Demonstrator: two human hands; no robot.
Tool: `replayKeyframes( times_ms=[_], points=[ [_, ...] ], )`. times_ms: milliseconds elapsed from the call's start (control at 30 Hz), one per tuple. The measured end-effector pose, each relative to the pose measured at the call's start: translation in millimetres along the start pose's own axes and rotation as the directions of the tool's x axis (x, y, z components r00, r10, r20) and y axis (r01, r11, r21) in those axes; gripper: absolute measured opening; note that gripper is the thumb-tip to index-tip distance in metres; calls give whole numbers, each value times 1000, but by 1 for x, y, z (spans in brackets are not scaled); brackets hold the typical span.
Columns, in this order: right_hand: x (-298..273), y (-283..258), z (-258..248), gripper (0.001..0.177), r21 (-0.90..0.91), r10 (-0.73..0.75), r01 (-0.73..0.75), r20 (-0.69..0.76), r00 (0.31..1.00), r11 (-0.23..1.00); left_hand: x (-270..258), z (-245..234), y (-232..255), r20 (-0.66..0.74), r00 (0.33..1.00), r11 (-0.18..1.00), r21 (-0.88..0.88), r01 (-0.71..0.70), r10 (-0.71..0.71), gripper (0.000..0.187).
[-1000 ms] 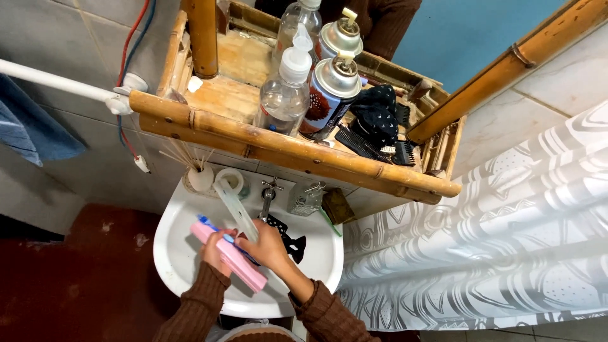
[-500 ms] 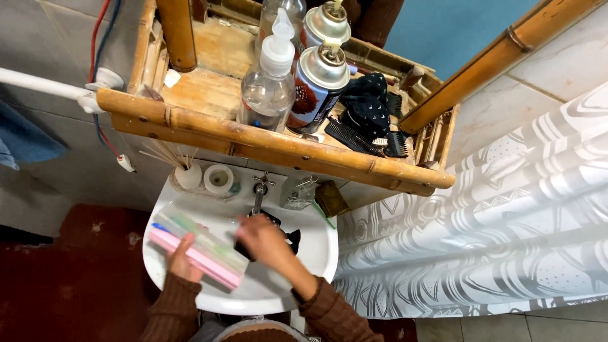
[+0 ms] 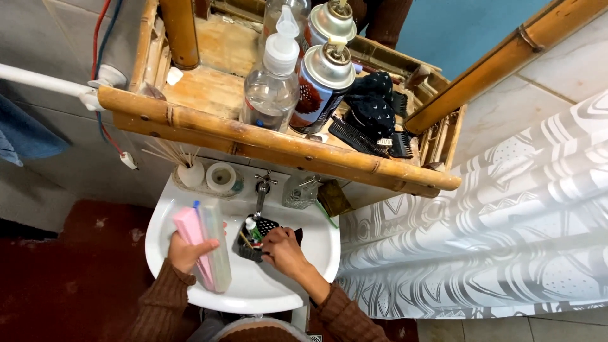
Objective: Organizing and cleaning toiletries and a storage case at a bathroom sink.
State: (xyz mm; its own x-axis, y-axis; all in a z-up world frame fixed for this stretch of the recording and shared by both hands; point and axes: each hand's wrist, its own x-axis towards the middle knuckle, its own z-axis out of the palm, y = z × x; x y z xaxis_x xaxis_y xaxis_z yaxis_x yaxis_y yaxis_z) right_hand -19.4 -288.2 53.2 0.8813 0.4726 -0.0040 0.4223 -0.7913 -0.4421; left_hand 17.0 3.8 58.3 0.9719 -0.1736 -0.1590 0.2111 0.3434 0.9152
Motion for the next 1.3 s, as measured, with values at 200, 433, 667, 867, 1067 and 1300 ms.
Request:
replayKeyframes(
  times_ms=[200,433,667,867,1067,1300],
  points=[
    [-20,12,-13,21,85,-135,126,104,985,988,1,9,40,177,984,999,43,-1,-7,69],
    [-29,6,-3,28,193,-146,147,-20,989,970,10,3,27,139,990,999,41,15,-20,71],
    [-8,31,45,78,493,184,-60,-206,961,868,9,-14,10,48,998,952,-303,45,-32,90],
    [28,1,51,126,658,439,-296,-59,897,693,0,-37,-3,-37,998,932,-360,32,-49,99],
    [34,41,87,111,688,369,-185,-128,921,702,-15,-50,5,-101,994,933,-361,9,-48,103],
    [50,67,97,124,759,189,-69,-72,979,647,-35,-48,31,-142,989,941,-339,1,-52,106]
  ],
)
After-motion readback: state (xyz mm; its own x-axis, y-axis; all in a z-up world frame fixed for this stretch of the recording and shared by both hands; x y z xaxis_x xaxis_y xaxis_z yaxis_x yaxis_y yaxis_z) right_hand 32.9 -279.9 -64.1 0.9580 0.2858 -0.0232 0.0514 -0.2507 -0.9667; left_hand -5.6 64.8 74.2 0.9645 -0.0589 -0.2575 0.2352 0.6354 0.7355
